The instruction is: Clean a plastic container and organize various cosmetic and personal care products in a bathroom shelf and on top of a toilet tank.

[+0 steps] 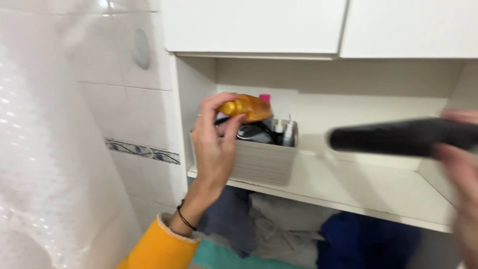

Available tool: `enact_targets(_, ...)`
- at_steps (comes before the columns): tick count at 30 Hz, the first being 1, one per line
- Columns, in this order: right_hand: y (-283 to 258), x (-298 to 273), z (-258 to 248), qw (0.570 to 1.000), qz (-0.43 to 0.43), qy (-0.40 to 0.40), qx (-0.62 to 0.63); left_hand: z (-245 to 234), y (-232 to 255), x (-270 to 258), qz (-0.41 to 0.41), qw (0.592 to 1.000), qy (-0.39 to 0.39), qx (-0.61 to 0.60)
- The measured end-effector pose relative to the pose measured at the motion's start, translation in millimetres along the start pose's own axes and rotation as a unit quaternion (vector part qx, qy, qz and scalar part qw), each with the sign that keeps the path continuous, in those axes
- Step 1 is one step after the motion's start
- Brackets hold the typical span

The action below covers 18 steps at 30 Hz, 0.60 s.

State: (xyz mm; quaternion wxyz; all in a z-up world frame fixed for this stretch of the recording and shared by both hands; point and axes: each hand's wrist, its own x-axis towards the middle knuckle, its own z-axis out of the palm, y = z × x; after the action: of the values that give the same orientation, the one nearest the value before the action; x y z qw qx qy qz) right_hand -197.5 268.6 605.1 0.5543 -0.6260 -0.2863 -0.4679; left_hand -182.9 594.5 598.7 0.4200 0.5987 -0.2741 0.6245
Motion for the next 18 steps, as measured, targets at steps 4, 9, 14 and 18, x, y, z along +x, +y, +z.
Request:
enact_targets(4,-21,16,86,0.996,-0.047,-0.035,0.067,-39,-9,10,-0.023,0.999,0.049,-0.005)
enact_targets(9,0,50,169,0.992,-0.091,-0.08,0.034,-67,-27,29,0.014,0.997,0.069,0.042)
enact_targets(14,23,70,225,0.987,-0.094,-0.125,0.039,-82,-67,54,0.011,0.997,-0.012,0.073)
enact_targets(18,28,82,255,0.978,-0.096,-0.17,-0.068,-79,-86,68,0.012,0.989,-0.106,0.102)
